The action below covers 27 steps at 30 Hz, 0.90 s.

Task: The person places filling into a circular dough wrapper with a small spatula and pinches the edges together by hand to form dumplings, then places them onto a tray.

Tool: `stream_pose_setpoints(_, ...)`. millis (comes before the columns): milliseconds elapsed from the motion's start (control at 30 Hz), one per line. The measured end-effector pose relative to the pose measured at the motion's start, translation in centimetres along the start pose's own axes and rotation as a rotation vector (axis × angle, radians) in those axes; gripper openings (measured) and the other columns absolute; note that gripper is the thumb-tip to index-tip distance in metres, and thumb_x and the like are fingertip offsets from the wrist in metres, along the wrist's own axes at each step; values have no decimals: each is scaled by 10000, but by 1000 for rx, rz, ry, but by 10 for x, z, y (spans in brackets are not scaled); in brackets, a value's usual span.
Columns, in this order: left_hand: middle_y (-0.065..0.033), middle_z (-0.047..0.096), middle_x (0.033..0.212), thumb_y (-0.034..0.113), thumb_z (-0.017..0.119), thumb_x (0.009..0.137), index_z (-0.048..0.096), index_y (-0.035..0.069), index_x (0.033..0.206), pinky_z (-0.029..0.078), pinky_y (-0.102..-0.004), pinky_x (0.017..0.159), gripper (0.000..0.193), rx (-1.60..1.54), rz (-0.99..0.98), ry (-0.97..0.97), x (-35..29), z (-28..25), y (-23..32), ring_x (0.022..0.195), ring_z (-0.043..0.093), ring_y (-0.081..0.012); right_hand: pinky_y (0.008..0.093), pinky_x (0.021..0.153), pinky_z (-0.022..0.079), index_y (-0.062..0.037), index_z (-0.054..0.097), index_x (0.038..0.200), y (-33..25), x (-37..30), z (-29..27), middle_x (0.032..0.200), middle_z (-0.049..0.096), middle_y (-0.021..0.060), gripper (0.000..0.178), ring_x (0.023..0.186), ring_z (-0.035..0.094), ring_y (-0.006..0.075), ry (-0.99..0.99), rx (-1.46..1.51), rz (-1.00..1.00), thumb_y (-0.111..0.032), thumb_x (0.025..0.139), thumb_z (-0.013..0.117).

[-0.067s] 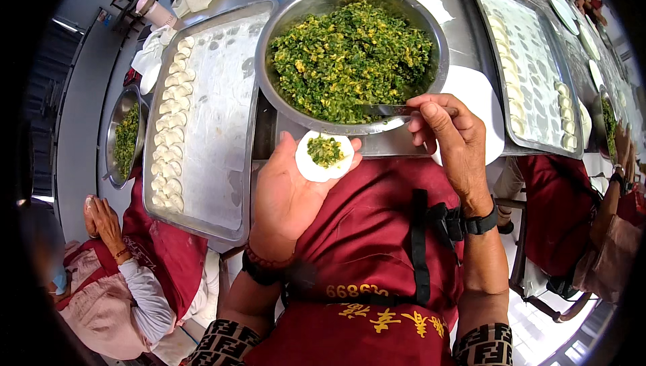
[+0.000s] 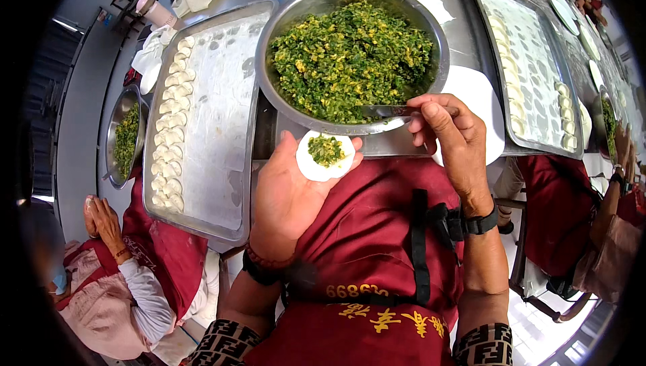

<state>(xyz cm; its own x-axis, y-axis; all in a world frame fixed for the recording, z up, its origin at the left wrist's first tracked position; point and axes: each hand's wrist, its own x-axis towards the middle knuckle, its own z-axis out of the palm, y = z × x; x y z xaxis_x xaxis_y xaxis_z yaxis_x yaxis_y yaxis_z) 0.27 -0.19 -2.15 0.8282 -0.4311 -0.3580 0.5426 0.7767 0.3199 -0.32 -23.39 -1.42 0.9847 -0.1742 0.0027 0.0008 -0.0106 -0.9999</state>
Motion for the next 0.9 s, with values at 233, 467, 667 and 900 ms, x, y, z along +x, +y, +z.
stream_pose_setpoints(233,-250,472,1402,395,242,1073,327,-39,1426,349,-581,1117,566,-18,21,-23,4,4,1,1287,471,-433,197,510,403,-5,664,1077,-4,-1,4,792,663,34,281,628,585,73,-22,18,70,-256,1008,558)
stream_pose_setpoints(467,-236,478,1400,382,255,1075,347,-14,1418,368,-580,1102,531,-9,27,-34,1,8,4,1269,490,-422,225,594,472,31,642,1101,-3,-22,8,832,677,84,292,684,626,124,6,89,-39,-232,1010,552)
stream_pose_setpoints(667,-231,508,1356,385,286,1074,382,-28,1380,389,-561,1087,523,15,23,-60,2,2,6,1256,506,-393,274,632,508,-24,703,996,-12,-53,17,825,690,74,213,701,642,162,-125,-451,-489,-216,906,685)
stream_pose_setpoints(900,-261,471,1379,383,271,1073,352,-46,1394,361,-576,1107,541,14,23,4,-3,7,5,1273,478,-448,336,552,496,-17,687,983,-4,-70,21,898,648,126,272,687,631,256,-289,-745,-870,-147,758,768)
